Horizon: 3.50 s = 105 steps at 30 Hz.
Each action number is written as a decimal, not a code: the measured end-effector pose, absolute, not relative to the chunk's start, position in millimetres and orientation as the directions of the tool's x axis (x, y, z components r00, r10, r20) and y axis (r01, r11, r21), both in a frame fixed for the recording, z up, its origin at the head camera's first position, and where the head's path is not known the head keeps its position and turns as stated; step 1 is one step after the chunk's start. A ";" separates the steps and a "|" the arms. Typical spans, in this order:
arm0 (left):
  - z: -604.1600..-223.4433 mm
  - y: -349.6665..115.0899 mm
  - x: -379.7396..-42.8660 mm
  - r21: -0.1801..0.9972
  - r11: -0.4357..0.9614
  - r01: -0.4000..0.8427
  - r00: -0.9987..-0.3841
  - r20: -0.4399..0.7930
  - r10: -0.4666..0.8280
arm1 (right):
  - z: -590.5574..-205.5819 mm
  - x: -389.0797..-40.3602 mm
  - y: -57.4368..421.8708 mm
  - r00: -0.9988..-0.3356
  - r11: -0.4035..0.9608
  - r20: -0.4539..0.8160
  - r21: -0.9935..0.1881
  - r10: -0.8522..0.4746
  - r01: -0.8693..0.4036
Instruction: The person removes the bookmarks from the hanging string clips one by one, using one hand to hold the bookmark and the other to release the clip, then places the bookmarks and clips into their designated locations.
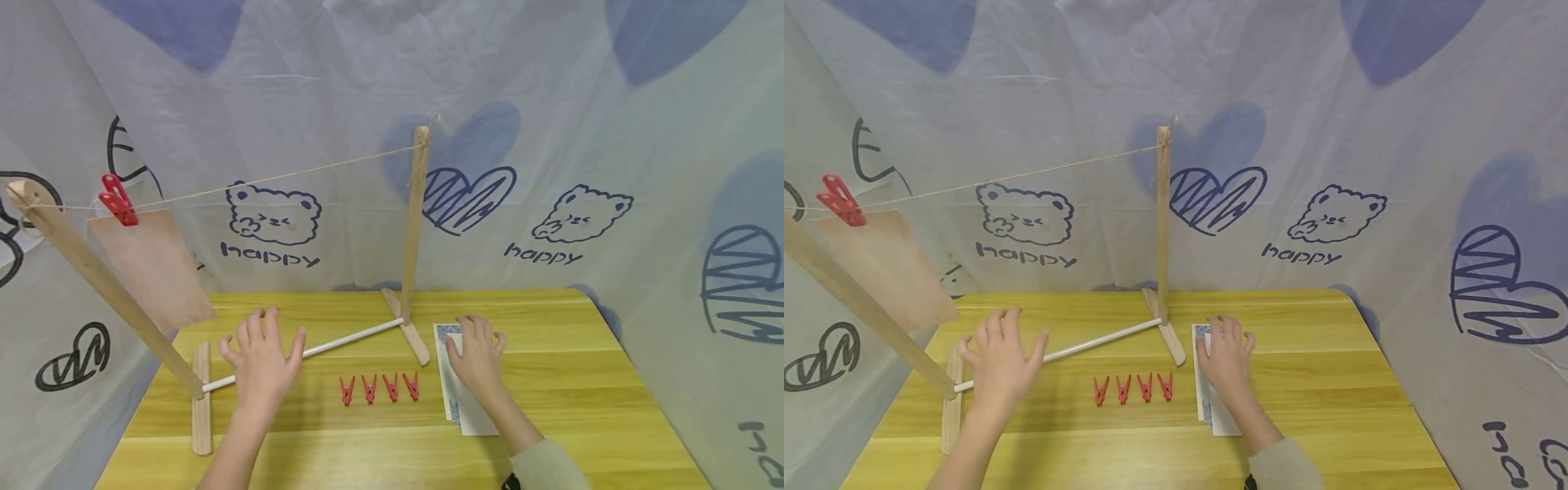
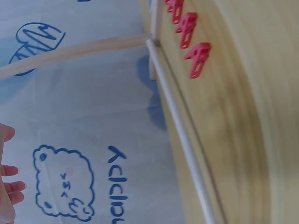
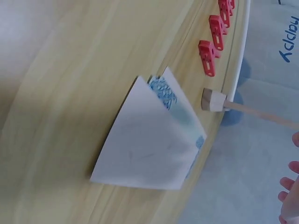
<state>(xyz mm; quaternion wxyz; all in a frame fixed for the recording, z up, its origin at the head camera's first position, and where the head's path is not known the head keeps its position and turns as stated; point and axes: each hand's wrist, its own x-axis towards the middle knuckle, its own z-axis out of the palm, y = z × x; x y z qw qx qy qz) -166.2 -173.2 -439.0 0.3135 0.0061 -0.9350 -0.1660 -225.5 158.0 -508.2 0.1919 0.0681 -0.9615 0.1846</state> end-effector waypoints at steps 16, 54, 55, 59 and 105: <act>-404.6 -189.9 -159.8 0.326 0.937 0.122 -0.726 0.673 -0.140 | -492.8 -228.4 123.3 -0.883 0.879 0.456 -0.368 -0.114 -0.303; -315.9 -245.8 -159.9 0.308 0.937 0.165 -0.206 0.940 -0.273 | -448.7 -238.9 54.4 -0.847 0.843 0.479 -0.335 -0.232 -0.421; -313.7 -247.7 -159.9 0.313 0.935 0.165 -0.204 0.939 -0.278 | -448.0 -239.0 52.5 -0.845 0.844 0.479 -0.328 -0.239 -0.425; -307.4 -255.0 -162.0 0.317 0.935 0.158 -0.191 0.939 -0.286 | -443.5 -239.5 45.0 -0.837 0.846 0.484 -0.306 -0.255 -0.436; -256.3 -320.4 -172.0 0.252 0.919 0.303 -0.477 0.875 -0.083 | -395.0 -237.7 -37.0 -0.779 0.800 0.451 -0.203 -0.435 -0.564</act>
